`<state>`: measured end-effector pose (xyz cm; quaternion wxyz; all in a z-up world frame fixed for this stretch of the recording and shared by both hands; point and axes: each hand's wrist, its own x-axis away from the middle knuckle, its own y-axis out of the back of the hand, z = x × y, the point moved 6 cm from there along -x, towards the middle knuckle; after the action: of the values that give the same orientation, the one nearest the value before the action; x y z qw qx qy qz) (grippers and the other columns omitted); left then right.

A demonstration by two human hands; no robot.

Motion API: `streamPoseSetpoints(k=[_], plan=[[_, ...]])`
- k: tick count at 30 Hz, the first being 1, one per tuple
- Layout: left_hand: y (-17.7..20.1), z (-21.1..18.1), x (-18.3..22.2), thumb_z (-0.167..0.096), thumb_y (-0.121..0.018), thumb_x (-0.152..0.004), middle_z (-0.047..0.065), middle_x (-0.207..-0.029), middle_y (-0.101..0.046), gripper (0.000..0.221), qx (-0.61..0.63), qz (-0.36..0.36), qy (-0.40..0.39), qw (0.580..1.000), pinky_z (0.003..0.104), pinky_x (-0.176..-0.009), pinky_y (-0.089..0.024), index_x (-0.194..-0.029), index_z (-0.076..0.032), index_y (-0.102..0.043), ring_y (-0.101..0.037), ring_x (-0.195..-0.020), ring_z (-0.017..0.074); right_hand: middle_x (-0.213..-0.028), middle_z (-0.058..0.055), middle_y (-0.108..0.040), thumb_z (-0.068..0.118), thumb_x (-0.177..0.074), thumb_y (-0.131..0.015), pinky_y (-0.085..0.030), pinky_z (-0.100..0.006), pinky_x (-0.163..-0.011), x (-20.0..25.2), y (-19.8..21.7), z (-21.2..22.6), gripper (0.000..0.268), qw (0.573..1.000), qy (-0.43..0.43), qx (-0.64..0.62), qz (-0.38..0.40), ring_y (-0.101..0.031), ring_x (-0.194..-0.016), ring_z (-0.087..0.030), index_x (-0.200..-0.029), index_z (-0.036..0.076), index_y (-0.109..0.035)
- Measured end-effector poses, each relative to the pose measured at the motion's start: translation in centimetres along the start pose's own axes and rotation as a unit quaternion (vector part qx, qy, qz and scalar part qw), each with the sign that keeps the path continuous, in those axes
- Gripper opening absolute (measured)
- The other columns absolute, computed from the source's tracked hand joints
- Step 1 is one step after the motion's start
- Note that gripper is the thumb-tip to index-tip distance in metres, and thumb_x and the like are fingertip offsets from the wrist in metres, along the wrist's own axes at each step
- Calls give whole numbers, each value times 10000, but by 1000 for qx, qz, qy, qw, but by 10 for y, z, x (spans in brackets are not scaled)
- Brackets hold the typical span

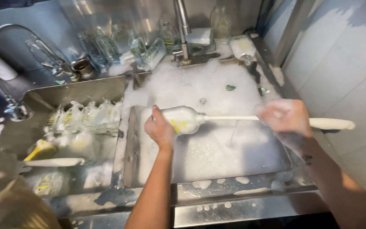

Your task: Manually cleaning glass bottles using a bottle brush and sponge in a soapy industrial sink.

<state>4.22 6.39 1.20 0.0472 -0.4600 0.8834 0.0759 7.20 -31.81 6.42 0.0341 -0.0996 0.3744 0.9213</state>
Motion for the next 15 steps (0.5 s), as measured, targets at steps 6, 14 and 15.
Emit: streamPoseSetpoints(k=[6,14,15], plan=[[-7,4,7,-386,-534,-991,97,-462,-486,593,18,23,-12,999,344,-658,-432,-484,-79,-527,-499,-540,238,-774,-22,-806,254,-790,-785,-551,-326,-769,-1,-17,34,40,983,150,-71,84,-749,-744,-193,-790,214,-781],[-3,15,-8,-335,-573,-967,121,-538,-499,511,82,22,-59,995,367,-675,-412,-549,-41,-576,-481,-635,213,-766,-47,-785,347,-807,-782,-533,-358,-777,9,-33,37,137,992,16,-47,118,-707,-726,-232,-832,212,-791],[9,13,-15,-342,-572,-963,54,-535,-481,499,105,1,-53,993,337,-675,-403,-536,-83,-565,-467,-634,193,-745,-64,-773,296,-853,-762,-520,-370,-767,-2,-28,23,131,996,33,-34,74,-690,-712,-246,-811,174,-778]])
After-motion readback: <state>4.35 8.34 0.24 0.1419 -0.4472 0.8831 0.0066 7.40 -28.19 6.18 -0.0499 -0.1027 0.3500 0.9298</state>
